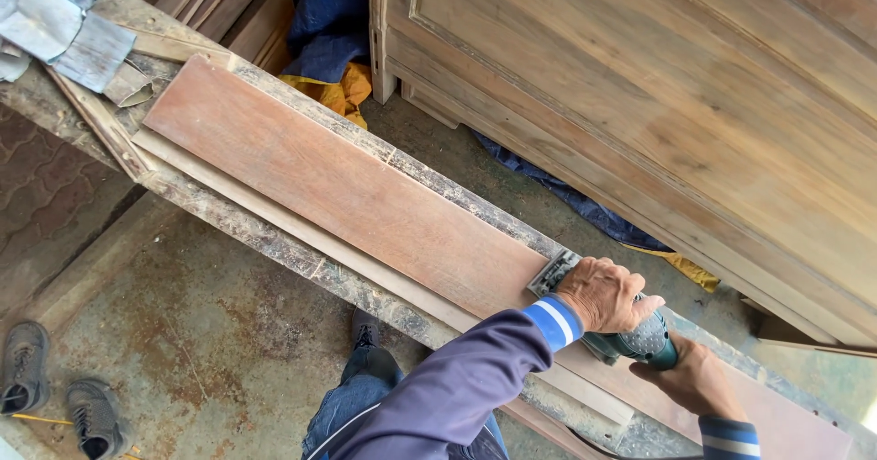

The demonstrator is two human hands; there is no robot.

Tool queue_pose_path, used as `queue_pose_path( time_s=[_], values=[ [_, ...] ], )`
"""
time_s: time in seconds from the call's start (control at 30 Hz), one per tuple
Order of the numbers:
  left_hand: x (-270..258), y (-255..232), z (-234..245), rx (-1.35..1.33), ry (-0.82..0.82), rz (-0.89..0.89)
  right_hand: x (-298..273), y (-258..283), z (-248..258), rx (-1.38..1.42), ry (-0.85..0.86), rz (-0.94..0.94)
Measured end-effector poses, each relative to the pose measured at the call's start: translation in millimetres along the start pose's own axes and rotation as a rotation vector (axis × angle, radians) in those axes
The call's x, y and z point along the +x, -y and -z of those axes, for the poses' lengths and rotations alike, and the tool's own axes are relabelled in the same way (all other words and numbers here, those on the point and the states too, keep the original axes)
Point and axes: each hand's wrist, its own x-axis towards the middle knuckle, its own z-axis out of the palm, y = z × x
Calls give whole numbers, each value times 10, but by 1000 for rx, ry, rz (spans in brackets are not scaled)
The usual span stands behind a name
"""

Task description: Sanding a long wooden plank using an electric palm sander and manual sandpaper at a workbench.

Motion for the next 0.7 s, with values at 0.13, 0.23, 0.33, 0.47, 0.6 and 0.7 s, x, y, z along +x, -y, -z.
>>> queue_pose_path(
  time_s=[0.13, 0.23, 0.33, 0.47, 0.6, 0.7],
  values=[
    [-36, 128, 201, 16, 29, -9, 38, 242, -28, -22, 14, 10],
    [-93, 307, 405, 35, -9, -24, 32, 582, 3, -38, 6, 58],
    [-175, 523, 711, 54, -68, -37, 95, 953, -27, -43, 1, 124],
    [-289, 874, 1192, 64, -115, -23, 54, 1667, 27, -22, -37, 238],
    [-353, 1325, 1529, 101, -203, -18, 162, 2324, 25, -59, -42, 295],
    [-364, 1601, 1816, 147, -235, 58, 213, 2774, -26, -51, -7, 309]
  ],
)
